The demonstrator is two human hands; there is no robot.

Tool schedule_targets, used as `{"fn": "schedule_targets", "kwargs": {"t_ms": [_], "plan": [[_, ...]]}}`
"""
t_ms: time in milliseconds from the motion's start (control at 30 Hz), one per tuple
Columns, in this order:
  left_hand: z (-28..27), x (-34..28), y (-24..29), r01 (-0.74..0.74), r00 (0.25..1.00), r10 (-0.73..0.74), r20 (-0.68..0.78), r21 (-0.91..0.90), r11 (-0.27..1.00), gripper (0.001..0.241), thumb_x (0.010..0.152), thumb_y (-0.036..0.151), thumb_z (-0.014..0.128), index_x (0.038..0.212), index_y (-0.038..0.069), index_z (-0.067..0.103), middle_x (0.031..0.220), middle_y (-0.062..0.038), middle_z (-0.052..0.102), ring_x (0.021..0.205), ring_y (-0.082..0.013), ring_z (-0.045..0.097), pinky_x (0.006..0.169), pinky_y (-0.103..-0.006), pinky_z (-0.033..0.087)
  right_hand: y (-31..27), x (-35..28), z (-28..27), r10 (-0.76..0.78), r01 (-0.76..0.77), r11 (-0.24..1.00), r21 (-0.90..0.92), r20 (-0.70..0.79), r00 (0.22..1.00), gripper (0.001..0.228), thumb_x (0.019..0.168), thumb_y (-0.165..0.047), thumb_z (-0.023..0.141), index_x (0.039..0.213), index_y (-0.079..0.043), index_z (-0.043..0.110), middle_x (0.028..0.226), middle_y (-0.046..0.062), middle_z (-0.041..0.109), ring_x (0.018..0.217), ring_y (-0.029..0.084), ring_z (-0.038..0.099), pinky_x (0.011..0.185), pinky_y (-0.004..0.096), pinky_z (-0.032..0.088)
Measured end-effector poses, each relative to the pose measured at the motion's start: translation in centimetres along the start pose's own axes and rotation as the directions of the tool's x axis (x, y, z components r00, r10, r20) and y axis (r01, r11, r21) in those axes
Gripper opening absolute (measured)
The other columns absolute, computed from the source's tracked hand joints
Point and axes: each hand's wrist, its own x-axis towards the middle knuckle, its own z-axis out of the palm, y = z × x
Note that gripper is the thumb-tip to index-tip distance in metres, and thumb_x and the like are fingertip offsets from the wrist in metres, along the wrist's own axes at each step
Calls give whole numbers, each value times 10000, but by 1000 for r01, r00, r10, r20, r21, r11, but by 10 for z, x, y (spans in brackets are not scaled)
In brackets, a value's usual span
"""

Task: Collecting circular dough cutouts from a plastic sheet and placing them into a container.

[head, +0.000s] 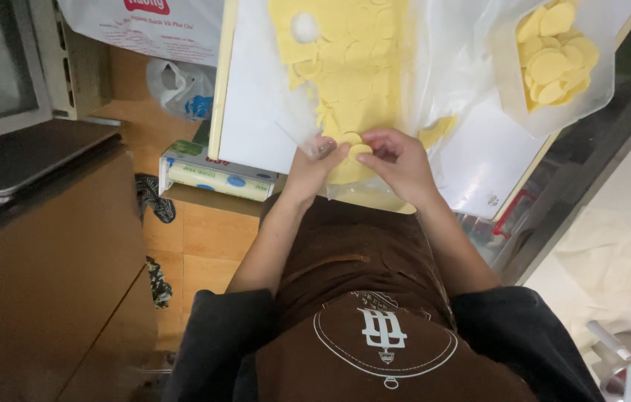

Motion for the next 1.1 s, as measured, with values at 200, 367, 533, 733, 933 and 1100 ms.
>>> {"fn": "schedule_targets", "kwargs": {"t_ms": [200, 367, 533, 733, 933, 1100], "plan": [[-11, 10, -33, -27, 998, 29, 52, -39, 999, 424, 1012, 417, 663, 1132, 10, 658, 979, -61, 682, 939, -143, 631, 848, -275, 533, -17, 4, 8, 25, -24, 1000, 4, -31, 999, 388, 781, -127, 912, 1118, -58, 732, 859, 25, 675, 775, 81, 638, 751, 216, 562], [-1, -3, -11, 24, 1000, -24, -11, -28, 999, 766, 1031, 476, 616, 1459, -119, 390, 1363, -282, 548, 1271, -324, 562, 1093, -455, 457, -41, 4, 15, -47, 45, 995, -89, -15, 999, 322, 767, -97, 904, 1042, -69, 739, 783, 27, 653, 715, 89, 593, 673, 215, 515], [1, -7, -1, -11, 999, 4, -43, -159, 987, 802, 1003, 329, 681, 1523, -144, 295, 1338, -201, 497, 1219, -262, 522, 1102, -400, 425, -44, 4, 4, -37, 37, 999, -20, -7, 999, 266, 780, -53, 876, 1006, -52, 736, 786, 58, 684, 676, 99, 607, 617, 225, 534], [-30, 0, 13, -115, 992, 119, -37, 87, 989, 585, 958, 284, 750, 1390, -53, 545, 1235, -237, 669, 1178, -326, 638, 1039, -483, 498, -54, -8, -76, -22, 52, 974, 220, -135, 991, 273, 874, -78, 800, 1117, -1, 705, 946, 152, 724, 791, 195, 713, 710, 315, 635], [-46, 11, 57, -235, 957, 245, -158, 77, 969, 464, 992, 195, 703, 1355, -48, 548, 1204, -202, 668, 1102, -284, 659, 981, -439, 531, -52, -11, -194, -421, 258, 898, -356, -528, 738, 236, 995, 46, 782, 1210, -9, 700, 1023, 156, 705, 851, 179, 652, 761, 287, 540], [-53, 74, 89, -277, 926, 305, -224, 149, 949, 451, 904, 170, 710, 1292, -43, 624, 1021, -104, 735, 758, -85, 632, 639, -191, 516, -81, -15, -198, -668, 111, 532, -840, -335, 664, 236, 982, 128, 851, 1166, 104, 705, 1207, 218, 575, 885, 244, 539, 675, 315, 507]]}}
